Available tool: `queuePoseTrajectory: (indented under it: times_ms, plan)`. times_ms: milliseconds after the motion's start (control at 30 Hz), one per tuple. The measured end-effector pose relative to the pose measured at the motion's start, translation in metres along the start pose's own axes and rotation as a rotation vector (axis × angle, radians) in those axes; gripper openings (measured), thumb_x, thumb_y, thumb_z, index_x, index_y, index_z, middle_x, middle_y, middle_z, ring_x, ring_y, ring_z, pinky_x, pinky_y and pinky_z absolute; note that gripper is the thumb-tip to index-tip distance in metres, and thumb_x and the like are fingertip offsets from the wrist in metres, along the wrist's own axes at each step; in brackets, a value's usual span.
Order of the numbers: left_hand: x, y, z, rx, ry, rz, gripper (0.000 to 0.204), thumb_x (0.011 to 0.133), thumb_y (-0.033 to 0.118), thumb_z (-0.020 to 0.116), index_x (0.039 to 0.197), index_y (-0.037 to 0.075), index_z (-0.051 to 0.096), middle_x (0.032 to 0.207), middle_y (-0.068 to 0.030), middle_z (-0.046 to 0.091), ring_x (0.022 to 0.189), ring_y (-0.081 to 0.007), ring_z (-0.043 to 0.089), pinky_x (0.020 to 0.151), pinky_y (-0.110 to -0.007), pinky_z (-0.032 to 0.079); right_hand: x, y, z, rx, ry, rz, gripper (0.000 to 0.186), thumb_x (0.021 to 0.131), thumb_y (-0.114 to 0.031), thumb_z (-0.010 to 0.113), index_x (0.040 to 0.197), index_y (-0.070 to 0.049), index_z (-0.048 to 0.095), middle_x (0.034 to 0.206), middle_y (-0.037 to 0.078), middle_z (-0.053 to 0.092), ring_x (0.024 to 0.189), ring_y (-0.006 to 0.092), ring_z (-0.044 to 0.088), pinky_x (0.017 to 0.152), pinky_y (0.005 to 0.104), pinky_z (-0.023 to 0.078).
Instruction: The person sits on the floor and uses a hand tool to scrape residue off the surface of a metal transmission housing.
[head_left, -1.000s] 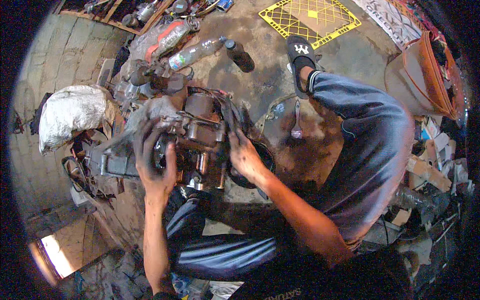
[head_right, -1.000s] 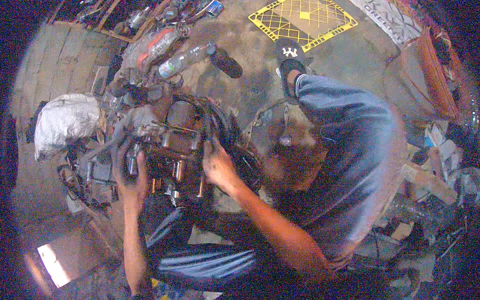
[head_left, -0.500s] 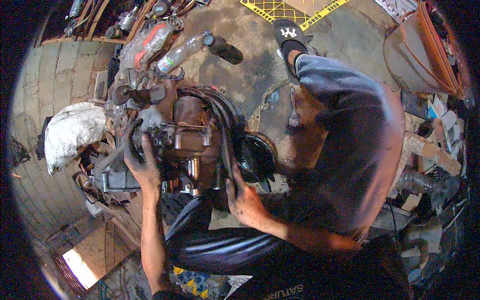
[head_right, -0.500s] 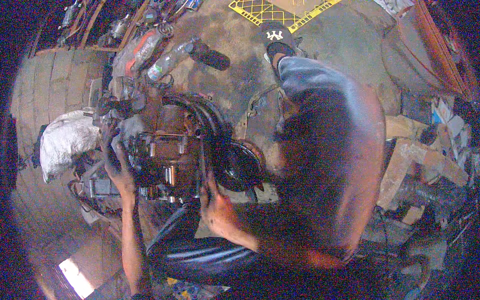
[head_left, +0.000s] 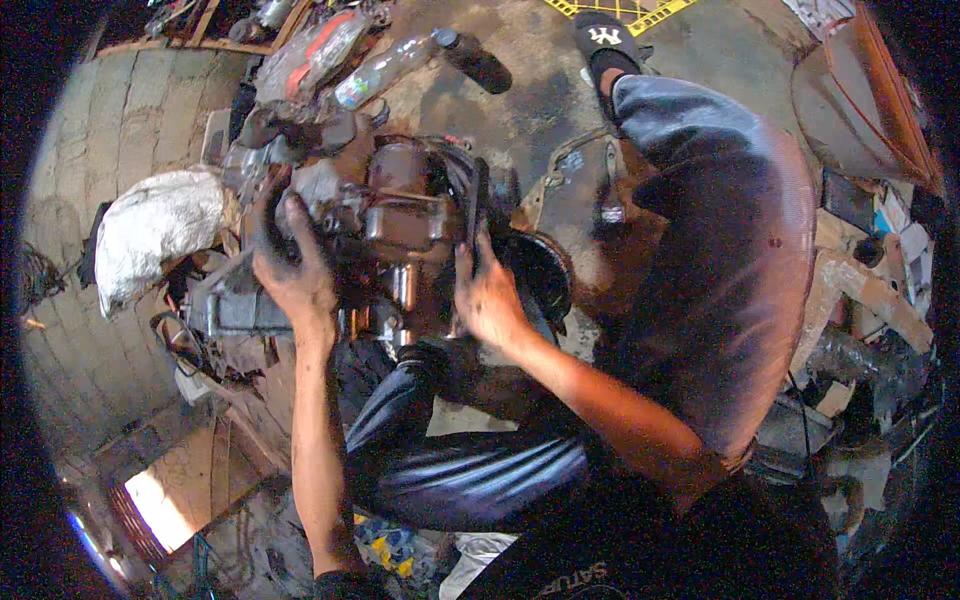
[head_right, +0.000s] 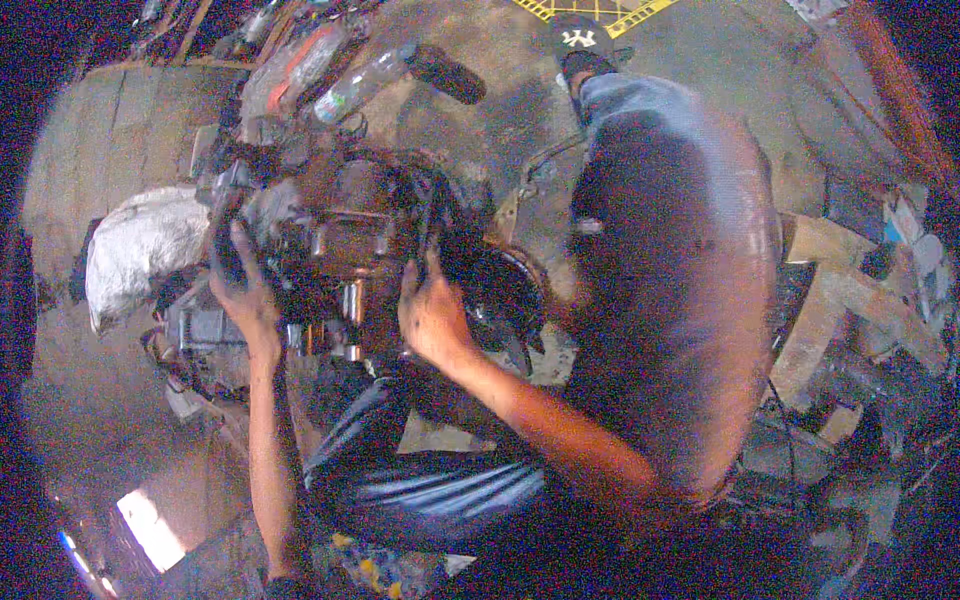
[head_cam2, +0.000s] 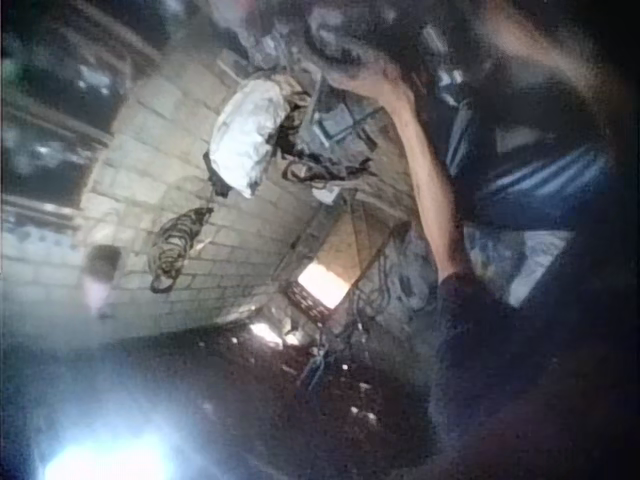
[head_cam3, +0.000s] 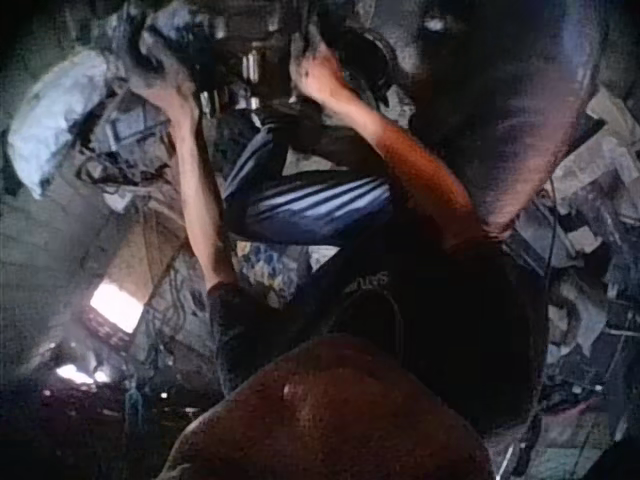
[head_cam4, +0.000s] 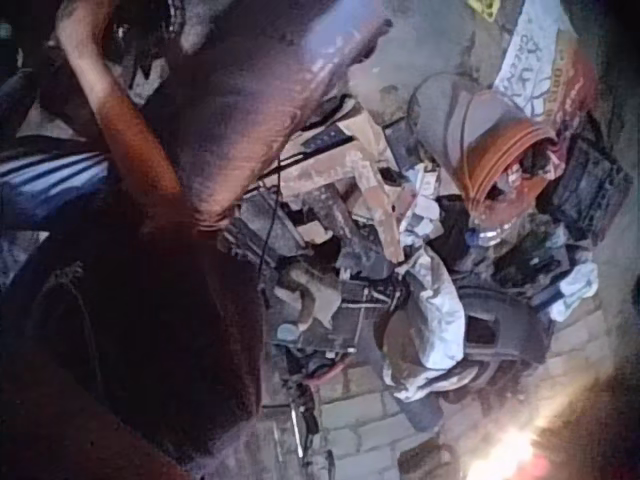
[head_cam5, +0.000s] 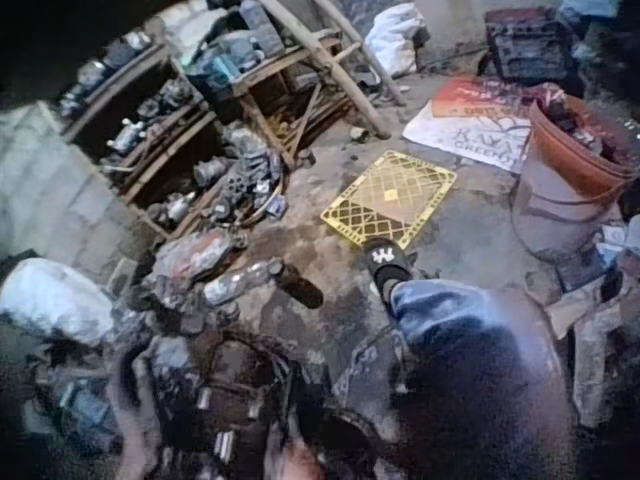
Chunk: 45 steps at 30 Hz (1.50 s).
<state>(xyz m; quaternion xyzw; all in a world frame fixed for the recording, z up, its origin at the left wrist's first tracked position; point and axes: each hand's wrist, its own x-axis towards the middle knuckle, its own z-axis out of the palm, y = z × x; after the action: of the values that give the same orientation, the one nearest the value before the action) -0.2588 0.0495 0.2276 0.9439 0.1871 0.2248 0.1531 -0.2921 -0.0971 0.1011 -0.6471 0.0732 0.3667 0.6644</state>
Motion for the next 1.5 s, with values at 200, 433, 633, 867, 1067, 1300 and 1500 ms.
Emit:
queuePoseTrajectory:
  times_ms: [200, 433, 633, 867, 1067, 1300, 1500]
  plan:
    - [-0.001, 0.008, -0.003, -0.109, 0.028, 0.027, 0.035, 0.096, 0.025, 0.049, 0.119, -0.001, 0.055, 0.112, -0.0190, 0.062, 0.104, -0.0274, 0.058, 0.093, -0.036, 0.041, -0.070, 0.004, 0.013, -0.100, 0.074, -0.181, 0.054, 0.099, -0.024, 0.038, 0.144, -0.001, 0.019, 0.115, 0.025, 0.056, 0.099, 0.0304, 0.059, 0.085, 0.0389, 0.047]
    - [-0.001, 0.003, -0.001, 0.010, 0.078, 0.093, 0.038, 0.092, 0.025, 0.055, 0.117, -0.004, 0.054, 0.112, -0.0218, 0.060, 0.105, -0.0314, 0.058, 0.093, -0.038, 0.042, -0.077, 0.002, 0.004, -0.060, 0.010, -0.385, 0.054, 0.099, -0.025, 0.032, 0.144, 0.001, 0.016, 0.133, 0.034, 0.038, 0.129, 0.0447, 0.033, 0.111, 0.0392, 0.021]
    - [0.002, 0.004, 0.008, 0.100, -0.116, 0.117, 0.022, 0.086, 0.019, 0.062, 0.096, 0.000, 0.065, 0.109, -0.0171, 0.063, 0.103, -0.0339, 0.058, 0.091, -0.039, 0.043, 0.006, -0.007, -0.019, -0.149, -0.185, -0.026, 0.054, 0.100, -0.031, 0.035, 0.147, -0.010, 0.018, 0.110, 0.020, 0.059, 0.083, 0.0237, 0.062, 0.081, 0.0366, 0.048]
    - [-0.004, 0.004, 0.002, 0.113, -0.169, -0.034, 0.020, 0.086, 0.018, 0.062, 0.094, 0.001, 0.065, 0.094, -0.0181, 0.065, 0.088, -0.0318, 0.062, 0.083, -0.039, 0.047, -0.029, -0.010, -0.024, -0.005, -0.114, -0.085, 0.049, 0.098, -0.026, 0.041, 0.141, -0.003, 0.030, 0.102, 0.024, 0.059, 0.079, 0.0238, 0.060, 0.077, 0.0349, 0.048]
    - [-0.002, 0.003, 0.000, 0.050, -0.086, 0.027, 0.020, 0.088, 0.016, 0.059, 0.092, -0.003, 0.065, 0.086, -0.0165, 0.067, 0.079, -0.0273, 0.063, 0.077, -0.037, 0.048, -0.053, -0.031, -0.034, 0.028, -0.131, -0.070, 0.051, 0.098, -0.026, 0.040, 0.141, -0.001, 0.028, 0.123, 0.033, 0.049, 0.106, 0.0391, 0.056, 0.091, 0.0392, 0.045]
    - [-0.004, -0.004, -0.003, -0.059, 0.052, -0.146, 0.032, 0.098, 0.021, 0.042, 0.090, -0.004, 0.061, 0.079, -0.0111, 0.063, 0.073, -0.0201, 0.056, 0.074, -0.033, 0.045, -0.023, -0.048, -0.041, -0.086, -0.152, -0.078, 0.057, 0.099, -0.033, 0.038, 0.144, -0.003, 0.021, 0.099, 0.028, 0.061, 0.077, 0.0388, 0.061, 0.075, 0.0429, 0.048]
    - [-0.009, -0.012, -0.002, -0.260, 0.193, -0.252, 0.029, 0.098, 0.022, 0.037, 0.103, -0.003, 0.052, 0.099, -0.0149, 0.056, 0.092, -0.0226, 0.051, 0.086, -0.034, 0.039, -0.048, -0.069, -0.058, -0.315, -0.224, -0.193, 0.055, 0.096, -0.027, 0.045, 0.145, -0.015, 0.024, 0.075, 0.028, 0.061, 0.063, 0.0413, 0.061, 0.061, 0.0474, 0.050]
